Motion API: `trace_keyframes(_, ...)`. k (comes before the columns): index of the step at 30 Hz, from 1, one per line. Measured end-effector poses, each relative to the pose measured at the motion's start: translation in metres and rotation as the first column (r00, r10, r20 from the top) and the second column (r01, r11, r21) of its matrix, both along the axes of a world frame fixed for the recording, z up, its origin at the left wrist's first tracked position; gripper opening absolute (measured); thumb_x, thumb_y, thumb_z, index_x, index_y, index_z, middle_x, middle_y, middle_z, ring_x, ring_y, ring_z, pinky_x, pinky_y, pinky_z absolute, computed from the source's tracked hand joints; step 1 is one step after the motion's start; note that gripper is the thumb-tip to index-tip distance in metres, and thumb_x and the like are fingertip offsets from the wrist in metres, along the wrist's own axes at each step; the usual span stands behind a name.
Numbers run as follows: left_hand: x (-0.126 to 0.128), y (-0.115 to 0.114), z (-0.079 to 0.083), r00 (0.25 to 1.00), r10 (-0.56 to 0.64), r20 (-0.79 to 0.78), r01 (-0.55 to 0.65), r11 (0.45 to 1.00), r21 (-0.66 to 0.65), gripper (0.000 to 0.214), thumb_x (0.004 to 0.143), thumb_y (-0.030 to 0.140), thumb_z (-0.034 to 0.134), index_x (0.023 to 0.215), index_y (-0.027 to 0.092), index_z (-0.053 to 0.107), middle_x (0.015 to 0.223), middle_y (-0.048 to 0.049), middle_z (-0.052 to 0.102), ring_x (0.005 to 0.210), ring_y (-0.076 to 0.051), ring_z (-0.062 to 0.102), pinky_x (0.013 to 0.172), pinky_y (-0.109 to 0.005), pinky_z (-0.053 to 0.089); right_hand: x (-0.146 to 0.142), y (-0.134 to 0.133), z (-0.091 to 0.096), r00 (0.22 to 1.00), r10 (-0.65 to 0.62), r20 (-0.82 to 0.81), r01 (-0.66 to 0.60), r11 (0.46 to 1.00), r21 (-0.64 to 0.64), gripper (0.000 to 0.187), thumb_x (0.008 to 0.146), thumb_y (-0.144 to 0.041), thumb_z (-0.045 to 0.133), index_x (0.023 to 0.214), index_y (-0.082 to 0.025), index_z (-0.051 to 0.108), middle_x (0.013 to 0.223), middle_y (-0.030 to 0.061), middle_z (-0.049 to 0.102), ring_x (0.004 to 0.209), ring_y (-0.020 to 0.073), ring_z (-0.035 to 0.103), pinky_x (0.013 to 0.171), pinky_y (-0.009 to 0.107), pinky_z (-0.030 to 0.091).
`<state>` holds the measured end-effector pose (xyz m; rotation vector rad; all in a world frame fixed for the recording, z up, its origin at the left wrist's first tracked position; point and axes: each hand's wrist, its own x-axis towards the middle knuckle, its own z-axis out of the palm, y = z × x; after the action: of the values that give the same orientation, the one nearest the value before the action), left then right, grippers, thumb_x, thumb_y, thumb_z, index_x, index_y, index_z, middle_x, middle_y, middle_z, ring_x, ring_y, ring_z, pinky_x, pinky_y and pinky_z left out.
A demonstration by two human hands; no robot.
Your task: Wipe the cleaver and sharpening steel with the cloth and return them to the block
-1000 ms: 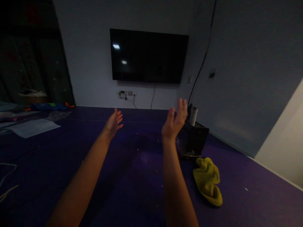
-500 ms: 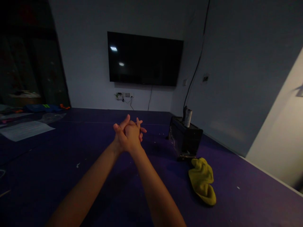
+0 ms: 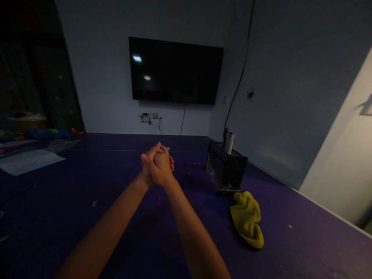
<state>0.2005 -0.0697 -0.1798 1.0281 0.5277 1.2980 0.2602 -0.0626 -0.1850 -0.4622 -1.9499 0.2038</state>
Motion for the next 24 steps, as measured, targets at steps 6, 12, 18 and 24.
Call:
trace_keyframes(6,0.004,-0.008,0.007,0.996,0.031,0.079,-0.028,0.999,-0.045,0.071,0.075,0.076,0.027,0.088,0.014,0.060,0.074,-0.0134,0.066,0.078,-0.025,0.065,0.064,-0.033,0.051,0.008,0.008,0.001,0.998,0.051,-0.025,-0.050,0.996,0.071,0.072,0.086,-0.064,0.010,0.077,-0.023,0.068,0.079,0.0056,0.064,0.085,0.0214,0.058,0.089,0.040,0.038)
trace_keyframes(12,-0.013,-0.016,0.017,0.980,-0.181,0.085,0.187,0.980,-0.068,0.084,0.074,0.078,0.019,0.102,0.011,0.060,0.093,-0.0202,0.065,0.101,-0.031,0.058,0.082,-0.040,0.046,0.021,0.034,-0.007,0.995,-0.097,0.028,0.096,0.995,0.033,0.065,0.089,-0.060,0.012,0.099,-0.023,0.066,0.100,0.0055,0.066,0.099,0.0210,0.057,0.097,0.042,0.033)
trace_keyframes(18,-0.022,-0.017,0.019,0.960,-0.230,0.161,0.246,0.966,-0.083,0.082,0.076,0.075,0.023,0.111,0.008,0.057,0.107,-0.0215,0.061,0.108,-0.031,0.054,0.091,-0.041,0.040,0.027,0.041,-0.011,0.974,-0.221,0.048,0.219,0.975,0.050,0.056,0.091,-0.056,0.015,0.125,-0.029,0.051,0.125,0.0041,0.056,0.120,0.0225,0.045,0.103,0.049,0.026)
trace_keyframes(24,-0.004,-0.017,0.016,0.938,-0.060,0.340,0.104,0.988,-0.112,0.058,0.085,0.058,0.033,0.123,0.017,0.051,0.124,-0.0109,0.056,0.117,-0.024,0.050,0.099,-0.035,0.035,0.016,0.024,-0.007,0.964,-0.255,0.071,0.245,0.961,0.126,0.056,0.090,-0.056,0.006,0.139,-0.038,0.027,0.144,-0.0037,0.034,0.137,0.0220,0.019,0.108,0.057,0.006)
